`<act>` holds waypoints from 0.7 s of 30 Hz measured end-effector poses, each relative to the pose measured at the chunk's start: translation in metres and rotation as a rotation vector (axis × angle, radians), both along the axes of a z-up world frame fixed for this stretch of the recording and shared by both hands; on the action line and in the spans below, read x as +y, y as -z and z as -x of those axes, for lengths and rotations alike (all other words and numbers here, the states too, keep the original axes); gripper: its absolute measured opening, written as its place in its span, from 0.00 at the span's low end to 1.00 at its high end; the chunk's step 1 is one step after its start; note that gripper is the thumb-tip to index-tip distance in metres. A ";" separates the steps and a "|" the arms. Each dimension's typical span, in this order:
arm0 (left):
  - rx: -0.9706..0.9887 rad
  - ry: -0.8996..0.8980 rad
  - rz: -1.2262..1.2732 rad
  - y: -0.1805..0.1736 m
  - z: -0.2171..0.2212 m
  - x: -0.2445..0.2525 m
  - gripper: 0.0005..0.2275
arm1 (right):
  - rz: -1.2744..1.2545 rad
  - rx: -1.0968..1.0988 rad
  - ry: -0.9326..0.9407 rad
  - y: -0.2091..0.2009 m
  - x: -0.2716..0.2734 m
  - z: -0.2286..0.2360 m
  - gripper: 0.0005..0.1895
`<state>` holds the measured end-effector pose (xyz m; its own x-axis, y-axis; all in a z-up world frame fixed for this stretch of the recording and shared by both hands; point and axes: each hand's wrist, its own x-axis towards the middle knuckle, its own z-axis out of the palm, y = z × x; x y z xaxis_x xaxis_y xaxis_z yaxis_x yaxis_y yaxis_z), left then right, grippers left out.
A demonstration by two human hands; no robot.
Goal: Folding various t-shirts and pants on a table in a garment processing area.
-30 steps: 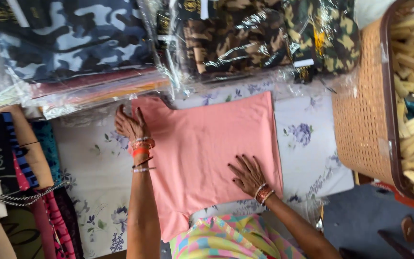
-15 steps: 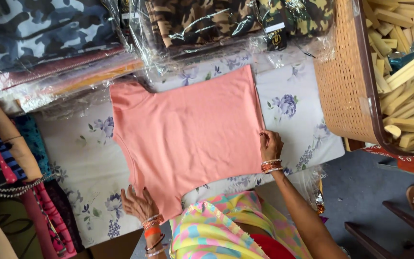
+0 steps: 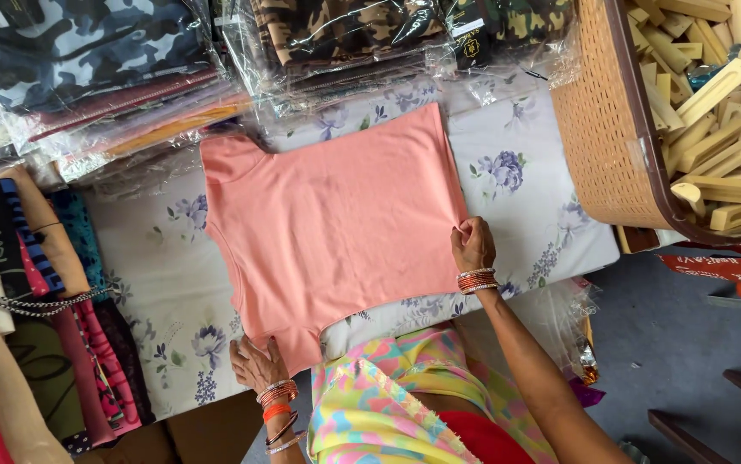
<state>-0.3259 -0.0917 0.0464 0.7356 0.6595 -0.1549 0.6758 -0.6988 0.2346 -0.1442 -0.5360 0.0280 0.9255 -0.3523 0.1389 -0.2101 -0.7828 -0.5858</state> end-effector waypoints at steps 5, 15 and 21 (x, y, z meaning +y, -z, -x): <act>0.023 0.007 -0.009 0.001 -0.002 0.004 0.27 | -0.280 0.056 0.042 0.043 -0.023 -0.006 0.17; -0.022 -0.016 0.034 -0.007 -0.011 -0.002 0.32 | -0.042 0.083 -0.005 0.014 -0.029 -0.005 0.17; 0.142 0.412 1.125 -0.066 -0.016 -0.059 0.21 | 0.113 -0.027 -0.144 -0.026 0.009 -0.012 0.25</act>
<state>-0.3099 -0.1511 0.1127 0.7891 -0.1768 -0.5882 0.5189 -0.3207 0.7924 -0.1322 -0.5274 0.0538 0.9608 -0.1970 0.1951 -0.0765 -0.8648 -0.4963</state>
